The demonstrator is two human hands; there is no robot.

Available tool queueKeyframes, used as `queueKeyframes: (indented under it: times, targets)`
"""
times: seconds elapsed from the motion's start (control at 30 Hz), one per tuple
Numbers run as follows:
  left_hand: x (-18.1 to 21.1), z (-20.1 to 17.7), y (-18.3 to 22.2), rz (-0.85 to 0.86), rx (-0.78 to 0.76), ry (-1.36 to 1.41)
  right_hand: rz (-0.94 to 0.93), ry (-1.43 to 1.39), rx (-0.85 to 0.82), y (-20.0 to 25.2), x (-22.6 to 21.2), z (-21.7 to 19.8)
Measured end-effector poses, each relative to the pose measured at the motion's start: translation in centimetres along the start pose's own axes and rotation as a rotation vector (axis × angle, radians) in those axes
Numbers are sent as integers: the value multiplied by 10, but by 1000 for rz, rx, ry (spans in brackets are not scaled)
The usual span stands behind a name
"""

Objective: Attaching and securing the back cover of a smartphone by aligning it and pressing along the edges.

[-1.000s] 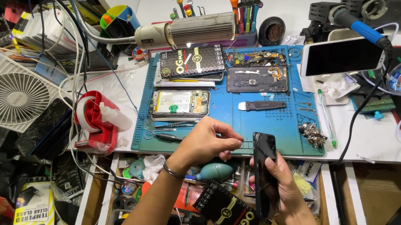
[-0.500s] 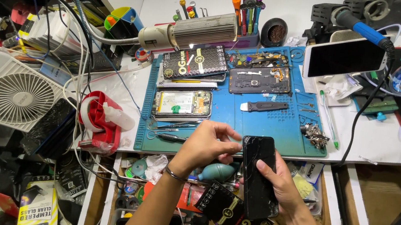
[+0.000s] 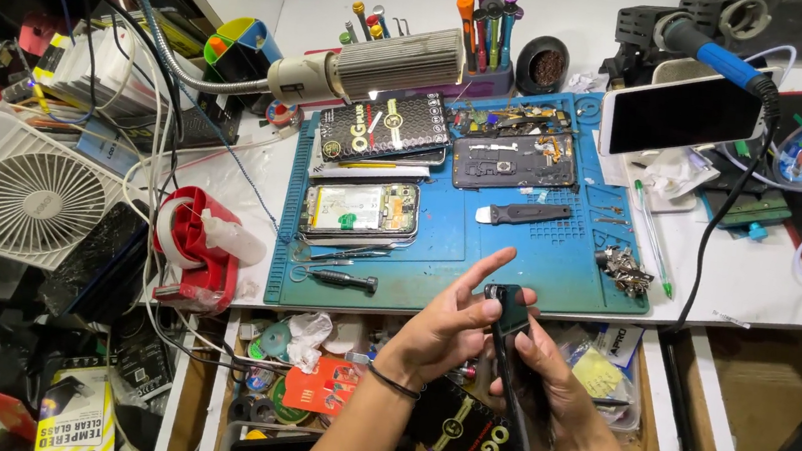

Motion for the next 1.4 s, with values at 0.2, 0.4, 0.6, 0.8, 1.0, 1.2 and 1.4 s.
queueKeyframes:
  times: [0.2, 0.4, 0.6, 0.8, 1.0, 1.2, 1.4]
  targets:
    - [-2, 15, 8, -36, -45, -216, -72, -130, -58, -3, 5, -20]
    - [-7, 3, -3, 13, 193, -147, -64, -109, 5, -1, 0, -9]
    - [-5, 23, 24, 139, 458, -749, -328, 132, 303, -2, -26, -9]
    - [9, 22, 52, 351, 400, -1311, -427, 346, 326, 13, -39, 5]
    - [57, 31, 72, 861, 239, -1855, -843, 1074, -123, 28, -35, 40]
    - [60, 37, 92, 837, 391, -1615, -971, 1130, 7, 34, -40, 45]
    - [53, 27, 80, 415, 380, -1456, -570, 512, 219, 7, -31, -6]
Point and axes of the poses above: each hand's wrist, its own y-axis away from the middle knuckle, its own z-axis out of the palm, x = y × z, the point moved 6 cm from there along -y, towards the middle knuckle, and after that the axes turned 2 degrees about y, right-handed, at the moved point
